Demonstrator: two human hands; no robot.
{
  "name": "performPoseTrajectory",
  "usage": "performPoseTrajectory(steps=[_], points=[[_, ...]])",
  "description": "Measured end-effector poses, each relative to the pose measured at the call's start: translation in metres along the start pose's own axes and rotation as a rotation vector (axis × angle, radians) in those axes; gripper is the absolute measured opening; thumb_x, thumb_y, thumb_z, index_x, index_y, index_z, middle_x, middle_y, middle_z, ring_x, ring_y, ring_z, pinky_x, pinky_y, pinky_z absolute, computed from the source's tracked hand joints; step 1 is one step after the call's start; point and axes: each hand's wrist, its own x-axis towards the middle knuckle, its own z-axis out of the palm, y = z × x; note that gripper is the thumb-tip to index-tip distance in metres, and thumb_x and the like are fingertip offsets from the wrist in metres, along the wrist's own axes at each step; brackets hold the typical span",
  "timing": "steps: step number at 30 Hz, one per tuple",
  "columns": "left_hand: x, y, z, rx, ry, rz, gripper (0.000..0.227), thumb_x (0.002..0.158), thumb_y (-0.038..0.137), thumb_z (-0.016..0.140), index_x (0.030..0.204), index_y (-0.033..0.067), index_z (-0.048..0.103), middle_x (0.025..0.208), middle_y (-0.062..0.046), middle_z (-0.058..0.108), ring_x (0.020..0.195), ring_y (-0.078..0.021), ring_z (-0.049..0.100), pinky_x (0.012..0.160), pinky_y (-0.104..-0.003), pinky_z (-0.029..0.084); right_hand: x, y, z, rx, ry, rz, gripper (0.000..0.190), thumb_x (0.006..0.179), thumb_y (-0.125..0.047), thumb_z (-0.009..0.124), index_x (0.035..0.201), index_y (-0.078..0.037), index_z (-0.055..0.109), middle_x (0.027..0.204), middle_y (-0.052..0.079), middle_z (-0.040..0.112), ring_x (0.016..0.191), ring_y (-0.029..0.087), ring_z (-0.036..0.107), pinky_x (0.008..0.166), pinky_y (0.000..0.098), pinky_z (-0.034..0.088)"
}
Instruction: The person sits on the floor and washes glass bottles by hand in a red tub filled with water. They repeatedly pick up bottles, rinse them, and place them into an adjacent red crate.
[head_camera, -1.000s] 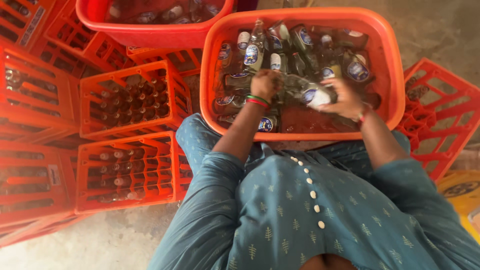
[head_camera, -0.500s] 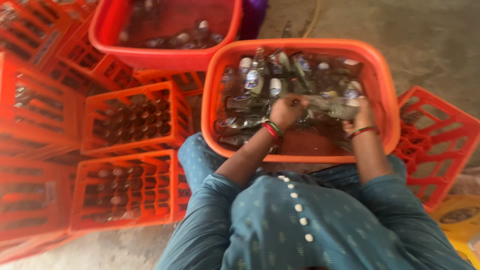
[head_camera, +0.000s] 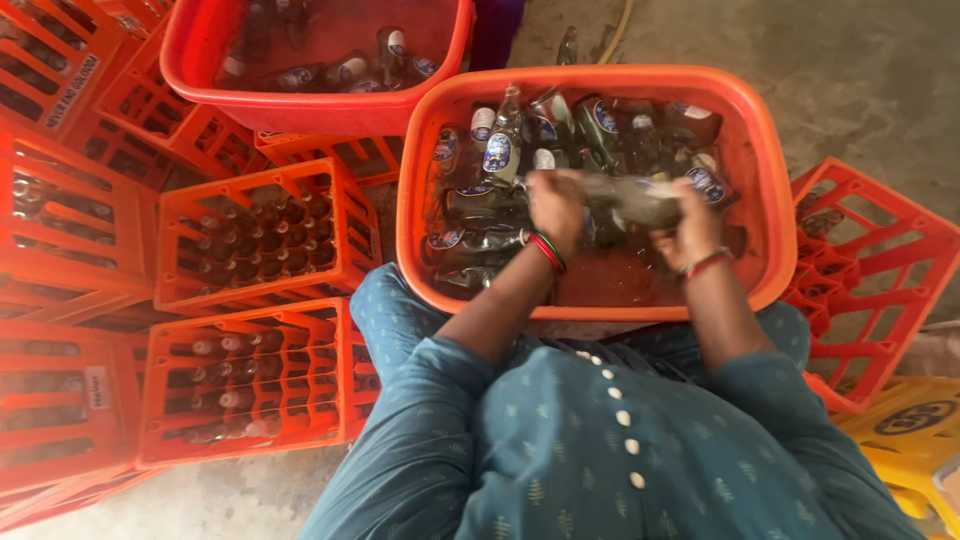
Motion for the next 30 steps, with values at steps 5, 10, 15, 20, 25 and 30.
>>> performPoseTrajectory(steps=[5, 10, 15, 20, 25, 30], points=[[0.021, 0.008, 0.011, -0.598, -0.352, -0.375, 0.024, 0.088, 0.018, 0.064, 0.107, 0.0026, 0.060, 0.100, -0.022, 0.070, 0.085, -0.0342, 0.070, 0.069, -0.041, 0.059, -0.005, -0.010, 0.006, 0.054, -0.094, 0.108, 0.045, 0.092, -0.060, 0.055, 0.121, -0.028, 0.066, 0.095, -0.005, 0.071, 0.055, 0.014, 0.056, 0.043, 0.0219, 0.037], [0.012, 0.016, 0.012, 0.014, -0.333, -0.189, 0.029, 0.098, 0.028, 0.067, 0.110, 0.0018, 0.063, 0.099, -0.023, 0.072, 0.089, -0.0349, 0.071, 0.078, -0.043, 0.057, -0.013, -0.007, -0.006, 0.119, -0.107, 0.148, 0.043, 0.097, -0.053, 0.059, 0.121, -0.019, 0.063, 0.098, 0.001, 0.069, 0.059, 0.015, 0.057, 0.046, 0.0246, 0.041], [0.011, 0.023, 0.000, -0.194, -0.127, -0.411, 0.023, 0.091, 0.021, 0.070, 0.101, 0.0011, 0.064, 0.095, -0.017, 0.073, 0.090, -0.0334, 0.072, 0.081, -0.044, 0.056, 0.002, 0.001, -0.009, 0.113, -0.160, 0.098, 0.041, 0.098, -0.055, 0.058, 0.125, -0.024, 0.059, 0.102, -0.003, 0.069, 0.063, 0.014, 0.059, 0.048, 0.0233, 0.042], [-0.003, 0.027, -0.008, -0.324, -0.263, 0.052, 0.026, 0.089, 0.018, 0.071, 0.110, 0.0041, 0.062, 0.103, -0.017, 0.073, 0.095, -0.0334, 0.071, 0.084, -0.042, 0.056, 0.005, 0.004, -0.007, 0.186, 0.052, 0.092, 0.047, 0.097, -0.062, 0.056, 0.116, -0.020, 0.062, 0.089, 0.002, 0.068, 0.051, 0.014, 0.049, 0.039, 0.0234, 0.032], [-0.012, 0.027, -0.018, -0.529, -0.087, -0.261, 0.033, 0.089, 0.022, 0.069, 0.113, 0.0041, 0.056, 0.110, -0.021, 0.067, 0.095, -0.0384, 0.069, 0.080, -0.048, 0.057, -0.006, -0.005, 0.012, -0.057, -0.145, -0.054, 0.031, 0.099, -0.045, 0.067, 0.120, -0.022, 0.063, 0.101, -0.003, 0.068, 0.070, 0.014, 0.062, 0.050, 0.0236, 0.043], [0.001, 0.021, -0.028, -0.185, -0.504, -0.046, 0.039, 0.087, 0.033, 0.073, 0.112, 0.0031, 0.071, 0.105, -0.022, 0.076, 0.100, -0.0329, 0.073, 0.087, -0.042, 0.057, -0.014, -0.026, 0.009, 0.059, -0.033, 0.105, 0.042, 0.095, -0.056, 0.054, 0.107, -0.020, 0.071, 0.085, -0.001, 0.073, 0.049, 0.013, 0.053, 0.037, 0.0213, 0.033]])
